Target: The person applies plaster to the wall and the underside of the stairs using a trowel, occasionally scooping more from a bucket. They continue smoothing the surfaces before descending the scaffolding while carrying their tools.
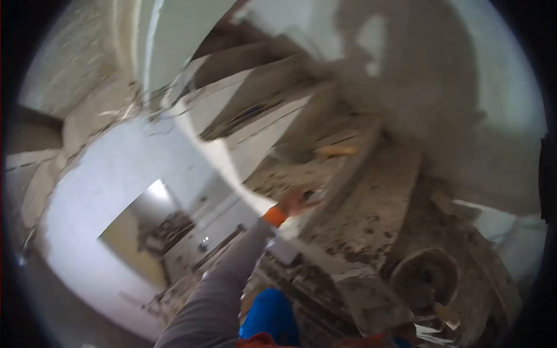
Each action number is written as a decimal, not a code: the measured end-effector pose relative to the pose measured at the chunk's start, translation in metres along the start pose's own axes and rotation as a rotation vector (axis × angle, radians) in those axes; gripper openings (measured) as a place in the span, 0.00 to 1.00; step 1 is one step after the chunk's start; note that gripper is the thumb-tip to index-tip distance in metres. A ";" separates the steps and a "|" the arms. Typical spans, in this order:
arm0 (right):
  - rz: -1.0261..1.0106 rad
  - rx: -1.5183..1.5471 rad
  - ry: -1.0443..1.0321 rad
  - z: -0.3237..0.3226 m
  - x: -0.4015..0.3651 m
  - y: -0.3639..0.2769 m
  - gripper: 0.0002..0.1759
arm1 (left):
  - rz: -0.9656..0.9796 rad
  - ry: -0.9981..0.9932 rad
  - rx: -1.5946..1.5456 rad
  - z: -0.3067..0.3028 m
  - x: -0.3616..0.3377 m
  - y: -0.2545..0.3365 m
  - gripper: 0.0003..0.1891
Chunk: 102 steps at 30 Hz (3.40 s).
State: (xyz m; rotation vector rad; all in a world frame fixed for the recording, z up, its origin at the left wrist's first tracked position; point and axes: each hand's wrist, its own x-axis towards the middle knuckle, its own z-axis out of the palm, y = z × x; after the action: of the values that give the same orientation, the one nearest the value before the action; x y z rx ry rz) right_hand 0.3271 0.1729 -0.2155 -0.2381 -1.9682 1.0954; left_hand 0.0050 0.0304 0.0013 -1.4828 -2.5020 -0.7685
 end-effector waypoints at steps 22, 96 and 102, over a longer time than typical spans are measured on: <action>-0.769 0.270 0.864 -0.313 0.353 -0.290 0.16 | 0.069 0.016 -0.019 -0.004 0.003 -0.004 0.31; -0.809 0.063 0.873 -0.305 0.396 -0.358 0.06 | 0.035 -0.010 0.039 -0.001 0.005 -0.007 0.38; -0.958 0.057 0.762 -0.152 0.432 -0.386 0.05 | 0.002 -0.050 0.025 -0.001 0.006 -0.012 0.40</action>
State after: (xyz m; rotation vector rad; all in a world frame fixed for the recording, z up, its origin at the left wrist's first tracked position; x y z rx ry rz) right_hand 0.2587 0.2600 0.3733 0.2775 -1.1109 0.3277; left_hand -0.0088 0.0298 0.0003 -1.5151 -2.5360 -0.7053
